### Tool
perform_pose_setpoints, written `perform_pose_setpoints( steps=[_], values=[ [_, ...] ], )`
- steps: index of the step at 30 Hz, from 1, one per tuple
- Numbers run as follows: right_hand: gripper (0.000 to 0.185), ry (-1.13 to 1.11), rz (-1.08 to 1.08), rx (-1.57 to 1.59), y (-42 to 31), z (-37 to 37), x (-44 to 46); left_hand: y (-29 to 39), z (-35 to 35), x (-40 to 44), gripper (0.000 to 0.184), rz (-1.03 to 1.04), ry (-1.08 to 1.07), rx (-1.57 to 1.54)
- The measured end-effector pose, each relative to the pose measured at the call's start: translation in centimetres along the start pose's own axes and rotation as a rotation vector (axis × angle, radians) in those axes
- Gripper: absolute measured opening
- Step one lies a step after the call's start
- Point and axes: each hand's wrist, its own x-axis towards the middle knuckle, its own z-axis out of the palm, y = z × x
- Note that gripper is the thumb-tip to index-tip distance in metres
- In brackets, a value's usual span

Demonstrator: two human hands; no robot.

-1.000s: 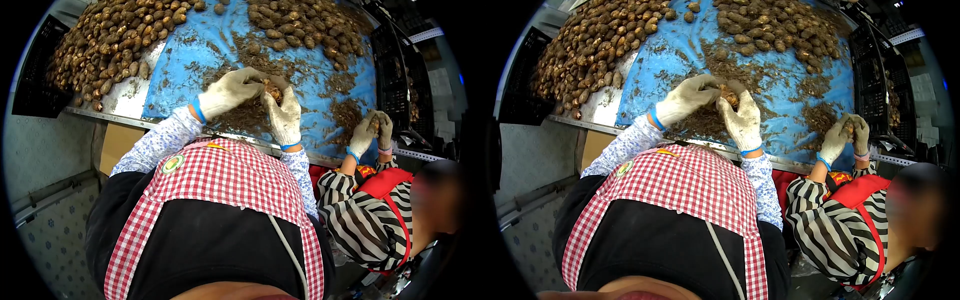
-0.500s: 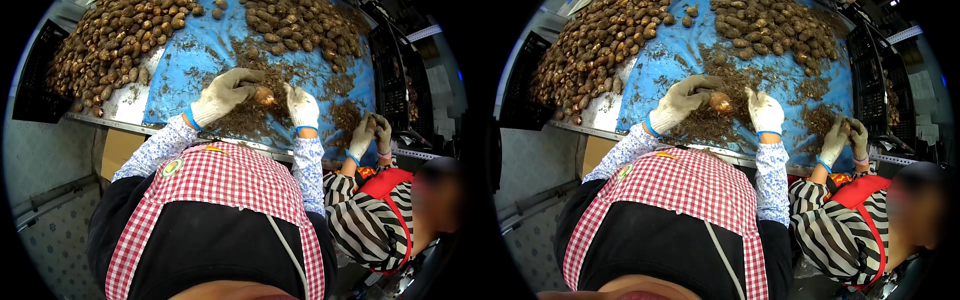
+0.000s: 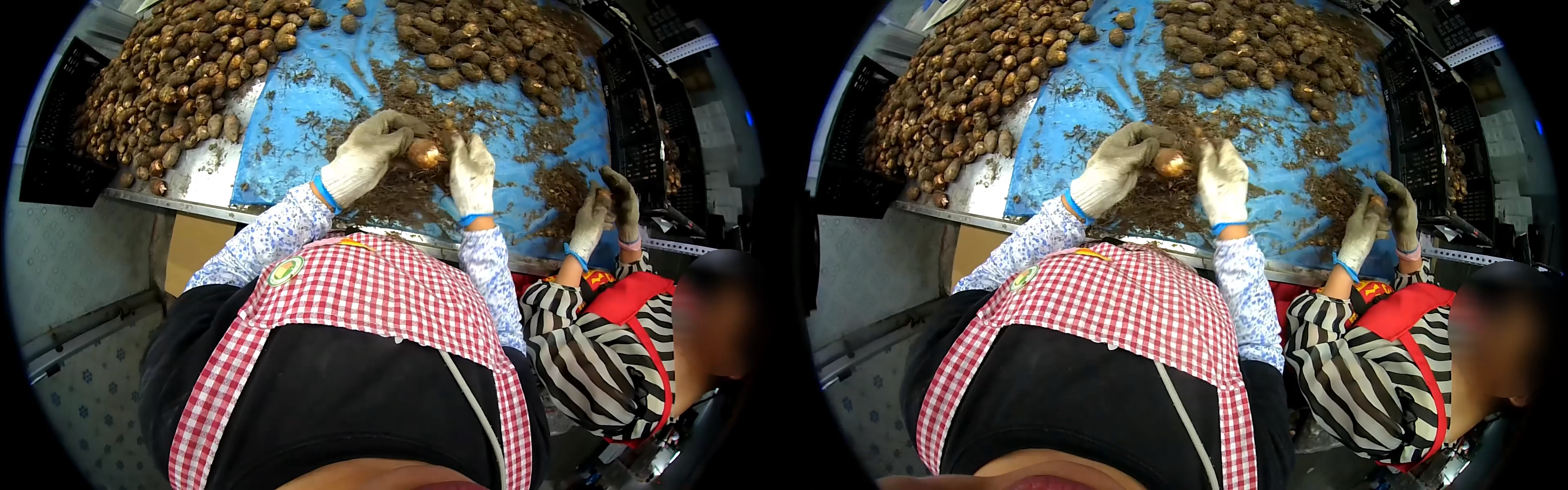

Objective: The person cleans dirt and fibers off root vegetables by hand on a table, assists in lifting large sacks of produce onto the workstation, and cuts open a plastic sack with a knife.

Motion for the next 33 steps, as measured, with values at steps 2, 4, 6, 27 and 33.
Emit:
perform_pose_setpoints(
  steps=[2, 4, 6, 27, 33],
  values=[
    [0.022, 0.056, 0.145, 0.159, 3.5, 0.3, 0.9, 1.1, 0.2, -0.7, 0.027, 0.032, 0.016, 0.044],
    [0.024, -0.164, 0.122, 0.661, 5.5, -0.1, 1.3, 1.4, -0.5, -0.7, 0.025, 0.066, 0.038, 0.027],
    [0.020, -0.696, 0.231, 1.404, 7.0, -1.1, 1.7, 0.8, -1.8, -0.4, 0.024, 0.090, 0.056, -0.045],
    [0.052, -0.365, -0.474, -0.909, 1.1, 3.9, 12.7, 2.7, -12.0, 1.4, 0.028, -0.042, 0.308, -0.313],
    [0.035, -0.583, -0.582, -0.935, 0.6, 7.8, 15.5, 15.1, -16.4, 5.7, 0.030, 0.256, 0.527, -1.013]
  ],
)
